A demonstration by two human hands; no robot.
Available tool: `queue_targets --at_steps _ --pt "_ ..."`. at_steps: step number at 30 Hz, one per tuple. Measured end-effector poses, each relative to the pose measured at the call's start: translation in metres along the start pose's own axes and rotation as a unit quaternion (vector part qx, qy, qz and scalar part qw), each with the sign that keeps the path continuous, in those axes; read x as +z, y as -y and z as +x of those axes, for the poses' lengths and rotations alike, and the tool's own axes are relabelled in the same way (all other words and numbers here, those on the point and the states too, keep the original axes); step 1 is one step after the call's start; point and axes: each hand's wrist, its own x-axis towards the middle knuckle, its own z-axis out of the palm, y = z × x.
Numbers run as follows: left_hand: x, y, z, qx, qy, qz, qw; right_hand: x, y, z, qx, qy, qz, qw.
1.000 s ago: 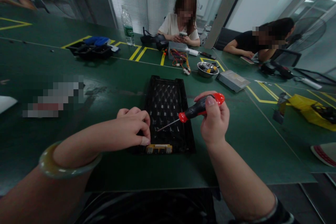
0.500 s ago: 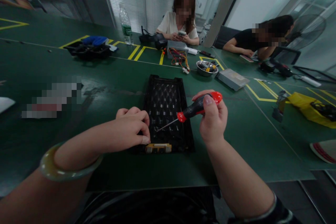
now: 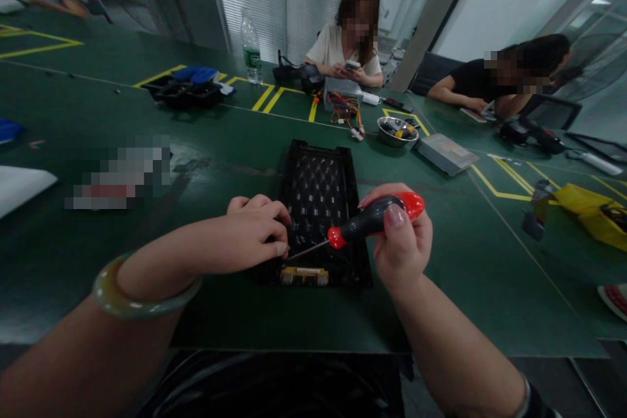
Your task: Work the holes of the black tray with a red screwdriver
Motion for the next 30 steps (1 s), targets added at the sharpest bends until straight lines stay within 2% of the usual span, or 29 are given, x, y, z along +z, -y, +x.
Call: queue_targets --at_steps 9,17,25,28,30 --pt "-0.0031 -0.0026 -0.0008 0.002 0.006 0.01 1.0 -0.0006 0.0006 -0.0058 0.015 0.052 -0.015 0.998" --pt "-0.0041 -0.0038 -0.0007 0.0 0.004 -0.003 1.0 -0.0018 0.0017 -0.0016 0.009 0.02 -0.039 0.999" --pt "-0.0027 -0.0038 -0.0001 -0.002 0.0 -0.012 1.0 -0.0016 -0.0019 -0.0041 0.009 0.039 -0.03 0.999" --pt "-0.0017 -0.0028 0.0005 -0.001 -0.003 -0.01 1.0 -0.0045 0.0007 -0.0017 -0.001 0.061 -0.035 0.998" --pt "-0.0017 -0.0026 0.0005 -0.001 -0.001 -0.004 1.0 -0.0068 0.0033 0.001 -0.022 0.101 -0.037 0.994"
